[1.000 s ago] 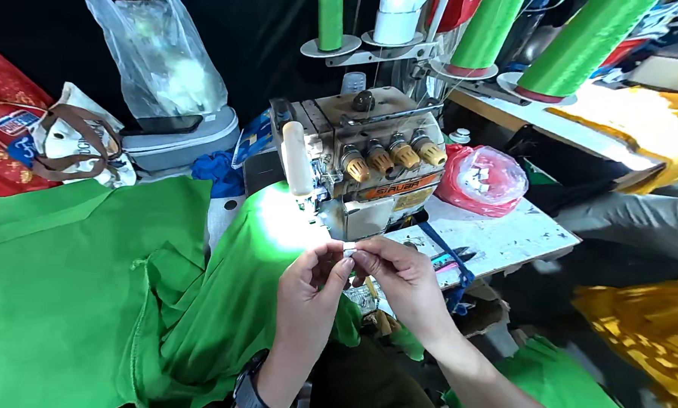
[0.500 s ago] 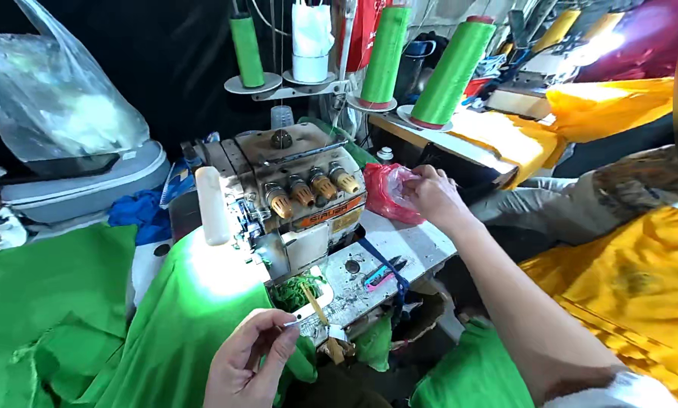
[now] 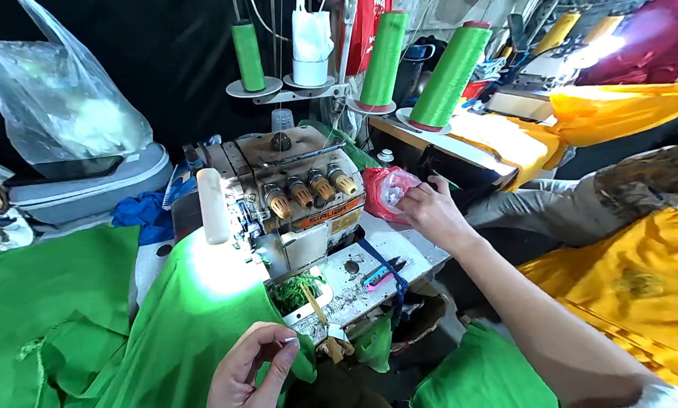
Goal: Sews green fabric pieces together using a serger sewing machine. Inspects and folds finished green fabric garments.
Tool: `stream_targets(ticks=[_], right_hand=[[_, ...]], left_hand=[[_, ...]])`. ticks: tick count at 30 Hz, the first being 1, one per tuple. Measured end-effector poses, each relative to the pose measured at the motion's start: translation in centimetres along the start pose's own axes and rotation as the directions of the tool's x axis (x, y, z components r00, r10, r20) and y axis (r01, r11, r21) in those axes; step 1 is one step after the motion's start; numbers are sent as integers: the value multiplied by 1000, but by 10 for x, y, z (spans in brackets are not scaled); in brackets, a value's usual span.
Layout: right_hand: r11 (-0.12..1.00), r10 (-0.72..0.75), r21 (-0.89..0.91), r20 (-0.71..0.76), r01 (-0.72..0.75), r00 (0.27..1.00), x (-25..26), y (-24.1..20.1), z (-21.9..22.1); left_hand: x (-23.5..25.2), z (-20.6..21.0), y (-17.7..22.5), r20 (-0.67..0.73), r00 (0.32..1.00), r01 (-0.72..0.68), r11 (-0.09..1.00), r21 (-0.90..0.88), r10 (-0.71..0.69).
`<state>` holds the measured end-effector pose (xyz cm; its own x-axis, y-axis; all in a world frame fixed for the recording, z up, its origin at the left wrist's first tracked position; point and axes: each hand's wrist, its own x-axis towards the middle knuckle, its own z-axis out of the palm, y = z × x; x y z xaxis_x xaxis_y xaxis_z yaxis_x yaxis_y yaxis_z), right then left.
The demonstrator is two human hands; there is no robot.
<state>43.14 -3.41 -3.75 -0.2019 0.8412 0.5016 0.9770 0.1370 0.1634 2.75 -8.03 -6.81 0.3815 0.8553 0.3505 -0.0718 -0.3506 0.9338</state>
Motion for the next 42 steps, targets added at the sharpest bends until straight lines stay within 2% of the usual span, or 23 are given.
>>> stream_targets(ticks=[3,6,8,9,11,12,15,18,20,22,24,27,30,32,38,40,42], right_hand=[[998,-56,43,58,54,997,13,6,0],[989,-28,149,216,-5,976,21,11,-5],[985,15,152,392,-81,920,28,12,-12],[982,55,131,498,-138,865,32,9,-17],[979,113,71,598,-193,793,39,6,-23],[980,106,75,578,-182,809,40,7,-24],[980,4,183,372,-78,928,33,15,-23],[974,29,213,231,-80,972,25,11,-37],[973,71,209,121,-95,990,20,-7,-55],[943,118,315,-9,-109,993,13,-49,-69],[843,159,532,-119,-72,980,7,-107,-66],[495,112,869,-73,8,991,-6,-189,-37],[164,105,984,48,-65,993,-6,-233,-22],[9,123,992,120,-123,985,-3,-243,-21],[-96,108,985,156,-146,982,2,-247,-22],[-134,93,976,187,-173,978,0,-244,-24],[-231,48,942,261,-243,964,-2,-240,-25]], left_hand=[[-4,-4,-2,21,999,25,1000,-15,-24],[-5,-5,-2,19,999,29,999,-21,-28],[-6,-6,-4,14,999,37,999,-18,-36],[-7,-5,-4,16,999,41,999,-14,-41],[-7,-5,-4,20,999,43,999,-10,-43],[-7,-4,-4,21,999,39,999,-9,-39],[-6,-6,-1,1,999,33,999,-10,-33],[-3,-8,3,-67,997,49,999,-4,-50],[1,-6,3,-123,990,73,997,25,-70],[3,-4,3,-175,980,100,995,8,-97],[5,-4,4,-180,978,101,994,-50,-109],[8,-5,10,-181,973,128,987,-101,-144],[9,-9,13,-198,968,131,986,-107,-151],[8,-12,13,-208,967,125,984,-124,-149],[7,-13,12,-226,966,94,987,-130,-122],[7,-11,10,-247,968,32,999,-31,-39],[8,-12,4,-229,964,-105,987,126,132]])
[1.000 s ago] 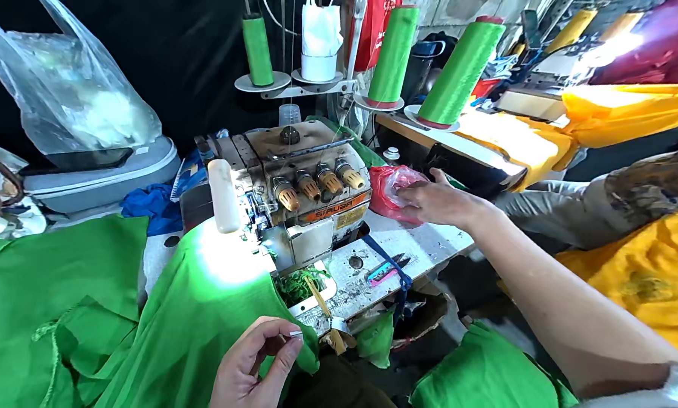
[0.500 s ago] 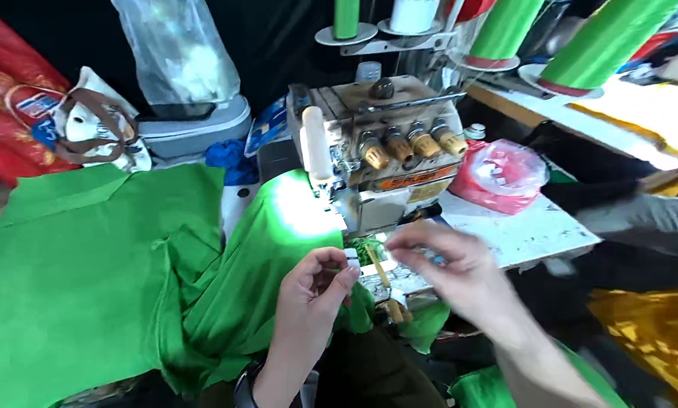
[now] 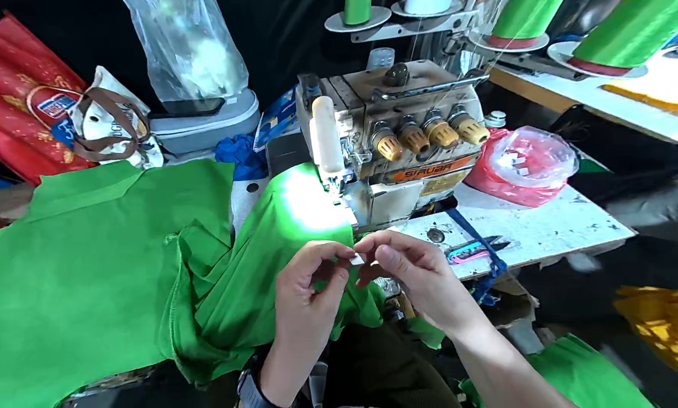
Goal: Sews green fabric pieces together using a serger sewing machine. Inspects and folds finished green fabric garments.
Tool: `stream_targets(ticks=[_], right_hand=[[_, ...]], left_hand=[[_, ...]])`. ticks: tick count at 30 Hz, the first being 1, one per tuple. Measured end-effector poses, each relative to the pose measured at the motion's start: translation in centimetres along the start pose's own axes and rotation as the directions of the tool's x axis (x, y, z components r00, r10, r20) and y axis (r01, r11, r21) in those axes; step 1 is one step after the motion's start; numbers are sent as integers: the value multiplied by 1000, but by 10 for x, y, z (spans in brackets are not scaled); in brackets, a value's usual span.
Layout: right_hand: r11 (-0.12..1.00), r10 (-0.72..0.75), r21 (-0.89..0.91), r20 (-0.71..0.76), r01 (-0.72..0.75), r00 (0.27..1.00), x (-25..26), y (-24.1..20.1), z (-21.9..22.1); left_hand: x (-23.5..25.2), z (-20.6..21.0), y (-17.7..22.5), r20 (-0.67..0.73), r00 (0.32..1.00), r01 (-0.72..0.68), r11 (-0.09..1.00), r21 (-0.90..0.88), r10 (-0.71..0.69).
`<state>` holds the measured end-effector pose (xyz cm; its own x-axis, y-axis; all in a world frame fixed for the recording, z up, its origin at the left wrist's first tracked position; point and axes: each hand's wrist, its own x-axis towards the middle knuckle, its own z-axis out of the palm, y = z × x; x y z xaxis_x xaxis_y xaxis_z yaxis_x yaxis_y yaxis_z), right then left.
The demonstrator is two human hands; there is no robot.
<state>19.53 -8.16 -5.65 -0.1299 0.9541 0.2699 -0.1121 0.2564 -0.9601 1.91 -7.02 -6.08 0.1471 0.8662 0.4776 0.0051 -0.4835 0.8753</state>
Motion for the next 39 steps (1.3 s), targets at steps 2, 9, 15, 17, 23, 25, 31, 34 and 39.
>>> stream_targets(ticks=[2,9,15,17,23,25,31,34,39], right_hand=[[995,64,70,35,-66,997,0,-2,-2],[1000,-30,-1,-46,30,998,0,-2,5],[992,-95,-94,-99,86,991,0,-1,6],[979,-123,-172,-92,106,988,1,-2,4],[941,-136,-314,-5,128,991,2,-7,-2],[955,-120,-275,-6,113,993,2,-7,1],[979,-132,-157,-14,128,991,1,1,8],[975,-182,-137,-54,173,982,1,1,14],[967,-177,-192,-34,167,984,3,-2,12]], left_hand=[[1,1,-4,8,991,-133,987,89,133],[-1,4,-3,-14,984,-173,979,109,176],[-4,5,1,15,997,-74,996,58,73],[-4,4,1,33,997,-76,994,77,74],[0,-1,2,40,997,-69,988,135,64],[-1,0,3,19,1000,-25,994,106,24],[-2,-1,11,37,936,337,866,-370,-349],[-2,2,15,67,895,408,747,-525,-441],[-3,-3,11,80,917,381,796,-470,-392]])
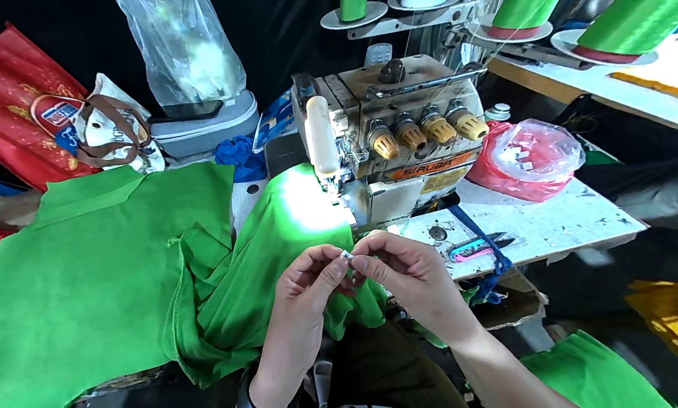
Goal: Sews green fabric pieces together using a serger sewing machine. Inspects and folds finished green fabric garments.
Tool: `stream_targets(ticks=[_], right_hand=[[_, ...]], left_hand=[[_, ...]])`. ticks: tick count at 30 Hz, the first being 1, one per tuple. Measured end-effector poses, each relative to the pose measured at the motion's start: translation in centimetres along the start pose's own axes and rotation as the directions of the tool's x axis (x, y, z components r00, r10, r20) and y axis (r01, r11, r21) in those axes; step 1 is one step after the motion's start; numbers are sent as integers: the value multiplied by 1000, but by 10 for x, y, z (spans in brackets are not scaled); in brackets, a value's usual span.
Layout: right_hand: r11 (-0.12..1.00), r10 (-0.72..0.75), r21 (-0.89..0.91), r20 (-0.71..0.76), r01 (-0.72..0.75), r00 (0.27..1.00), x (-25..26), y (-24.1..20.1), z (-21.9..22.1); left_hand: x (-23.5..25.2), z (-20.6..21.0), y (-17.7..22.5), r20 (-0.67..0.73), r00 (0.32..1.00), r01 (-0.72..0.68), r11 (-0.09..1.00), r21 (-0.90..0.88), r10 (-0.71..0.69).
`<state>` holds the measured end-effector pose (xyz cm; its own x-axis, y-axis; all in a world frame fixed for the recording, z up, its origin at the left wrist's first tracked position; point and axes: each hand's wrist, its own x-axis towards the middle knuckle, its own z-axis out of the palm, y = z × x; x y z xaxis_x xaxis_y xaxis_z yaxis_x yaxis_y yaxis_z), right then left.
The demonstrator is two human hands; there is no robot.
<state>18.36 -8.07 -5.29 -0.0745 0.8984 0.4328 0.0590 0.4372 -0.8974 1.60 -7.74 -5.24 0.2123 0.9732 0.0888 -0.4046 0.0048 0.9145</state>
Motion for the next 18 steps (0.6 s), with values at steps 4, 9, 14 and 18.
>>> stream_targets(ticks=[4,9,14,18], right_hand=[[999,-15,-46,52,17,999,3,2,-4],[999,18,-49,93,-14,996,3,1,-8],[997,70,-33,94,-67,993,0,1,-9],[997,43,-64,62,-39,997,-1,0,-7]], left_hand=[[3,-10,6,102,980,-197,900,389,171],[5,-13,9,156,958,-288,778,558,242],[4,-13,7,86,994,-88,950,300,65],[2,-10,6,60,998,-11,980,200,-1]])
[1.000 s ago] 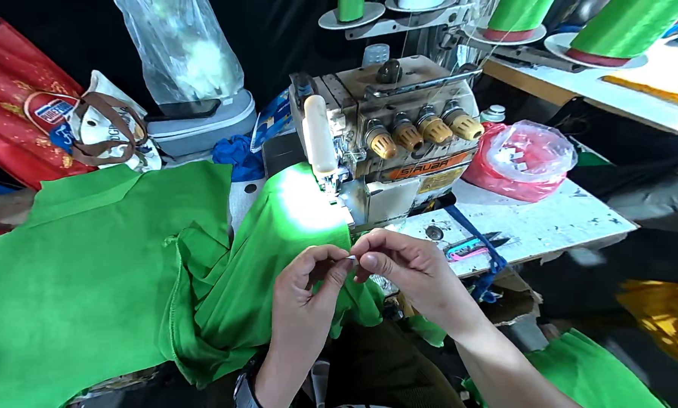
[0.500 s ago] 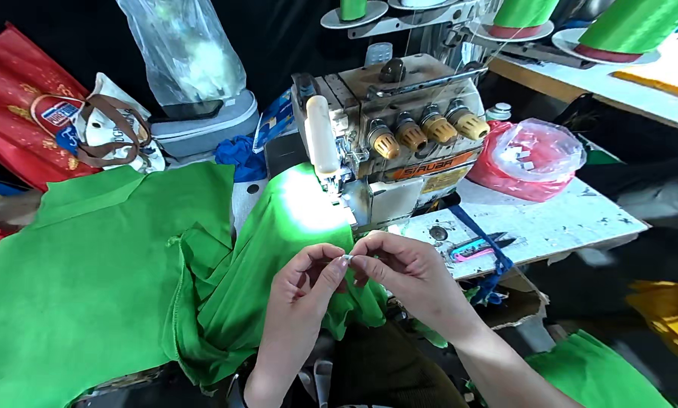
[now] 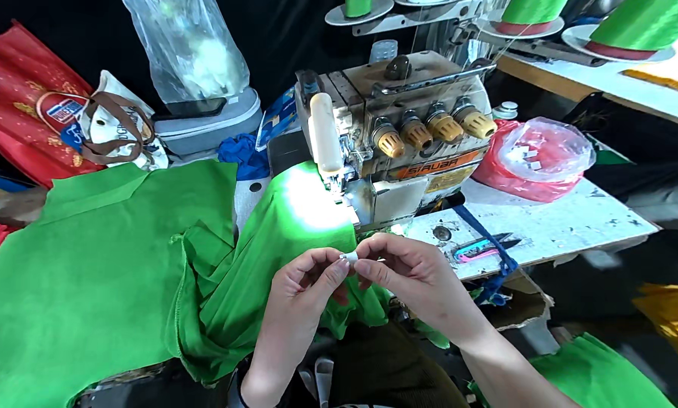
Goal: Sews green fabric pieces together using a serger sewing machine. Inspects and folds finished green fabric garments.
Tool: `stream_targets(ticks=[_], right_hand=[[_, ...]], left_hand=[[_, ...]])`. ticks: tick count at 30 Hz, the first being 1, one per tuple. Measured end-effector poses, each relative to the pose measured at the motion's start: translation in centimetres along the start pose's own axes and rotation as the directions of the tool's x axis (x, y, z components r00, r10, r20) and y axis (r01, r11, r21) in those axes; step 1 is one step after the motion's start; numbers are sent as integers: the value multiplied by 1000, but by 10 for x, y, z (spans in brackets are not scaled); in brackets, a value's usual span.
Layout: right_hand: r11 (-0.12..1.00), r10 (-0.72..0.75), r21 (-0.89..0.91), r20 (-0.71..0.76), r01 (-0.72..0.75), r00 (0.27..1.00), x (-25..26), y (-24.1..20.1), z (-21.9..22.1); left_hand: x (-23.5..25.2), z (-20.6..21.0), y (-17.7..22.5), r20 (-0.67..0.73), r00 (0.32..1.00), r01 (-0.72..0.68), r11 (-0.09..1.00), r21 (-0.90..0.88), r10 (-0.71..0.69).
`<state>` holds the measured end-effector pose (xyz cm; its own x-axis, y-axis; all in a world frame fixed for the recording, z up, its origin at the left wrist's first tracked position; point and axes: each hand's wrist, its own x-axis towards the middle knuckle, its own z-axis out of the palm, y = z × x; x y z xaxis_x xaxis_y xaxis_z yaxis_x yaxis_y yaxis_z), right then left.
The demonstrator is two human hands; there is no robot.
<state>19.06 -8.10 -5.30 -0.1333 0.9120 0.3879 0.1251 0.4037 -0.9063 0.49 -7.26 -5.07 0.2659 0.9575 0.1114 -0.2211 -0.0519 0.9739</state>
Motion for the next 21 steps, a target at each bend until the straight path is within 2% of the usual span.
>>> stream_targets(ticks=[5,7,15,18,21], right_hand=[[995,-8,-97,-38,5,999,3,-13,4],[998,29,-50,-19,-30,999,2,-7,1],[1000,31,0,-21,-31,999,2,6,3],[1000,-15,1,-51,15,999,3,9,2],[991,-75,-119,-124,61,989,5,15,1]], left_hand=[[1,1,1,3,1000,13,1000,12,-13],[1,0,0,-1,1000,-13,997,81,13],[4,-2,3,4,994,-99,925,367,105],[11,-2,10,43,980,-192,872,451,193],[24,-6,29,105,944,-316,765,562,313]])
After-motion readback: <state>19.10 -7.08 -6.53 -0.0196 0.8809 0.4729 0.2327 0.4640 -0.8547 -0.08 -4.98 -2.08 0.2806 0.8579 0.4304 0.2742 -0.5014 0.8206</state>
